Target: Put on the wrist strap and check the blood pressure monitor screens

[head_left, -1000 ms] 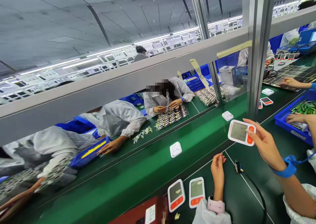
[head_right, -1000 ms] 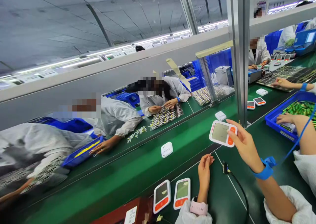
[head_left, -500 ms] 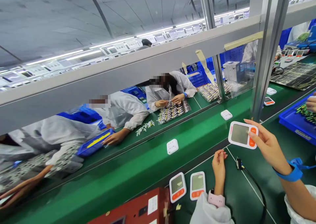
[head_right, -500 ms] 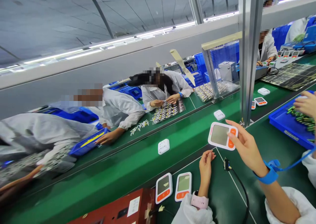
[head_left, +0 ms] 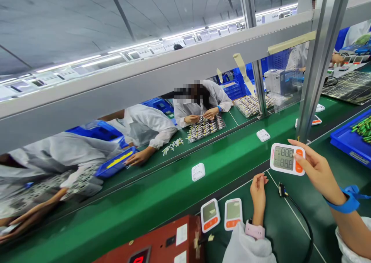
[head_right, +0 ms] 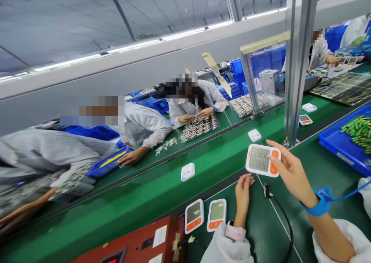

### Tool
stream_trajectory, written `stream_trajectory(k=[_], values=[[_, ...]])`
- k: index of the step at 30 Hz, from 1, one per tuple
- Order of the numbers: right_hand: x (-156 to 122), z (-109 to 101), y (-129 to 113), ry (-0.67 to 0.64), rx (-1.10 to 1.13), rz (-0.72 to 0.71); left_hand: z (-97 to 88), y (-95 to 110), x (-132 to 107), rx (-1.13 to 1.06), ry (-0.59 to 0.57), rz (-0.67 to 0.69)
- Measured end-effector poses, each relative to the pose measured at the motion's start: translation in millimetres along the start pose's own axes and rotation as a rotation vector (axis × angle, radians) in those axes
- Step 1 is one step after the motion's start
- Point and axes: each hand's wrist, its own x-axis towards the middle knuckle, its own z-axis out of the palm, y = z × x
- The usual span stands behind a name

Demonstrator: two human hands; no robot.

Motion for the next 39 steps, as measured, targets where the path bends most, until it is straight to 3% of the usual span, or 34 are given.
stream_trajectory(k=[23,30,33,39], values=[[2.4,-0.2,4.3,-0.047,-0.059,0.012,0.0,3.2,-0.7,-0.006,0.005,-0.007],[6.1,-20.2,0.2,-0.188,-0.171,0.063,-1.7,-5.1,2.4,0.013,0.007,0.027],[13.2,-48.6,7.3,-0.057,-0.185,0.048,-1.1,-10.2,4.4,0.007,0.032,0.043],[35.6,-130.8,33.3,0.519,-0.331,-0.149,-1.0,-11.3,8.3,-0.022,0.019,0.037]])
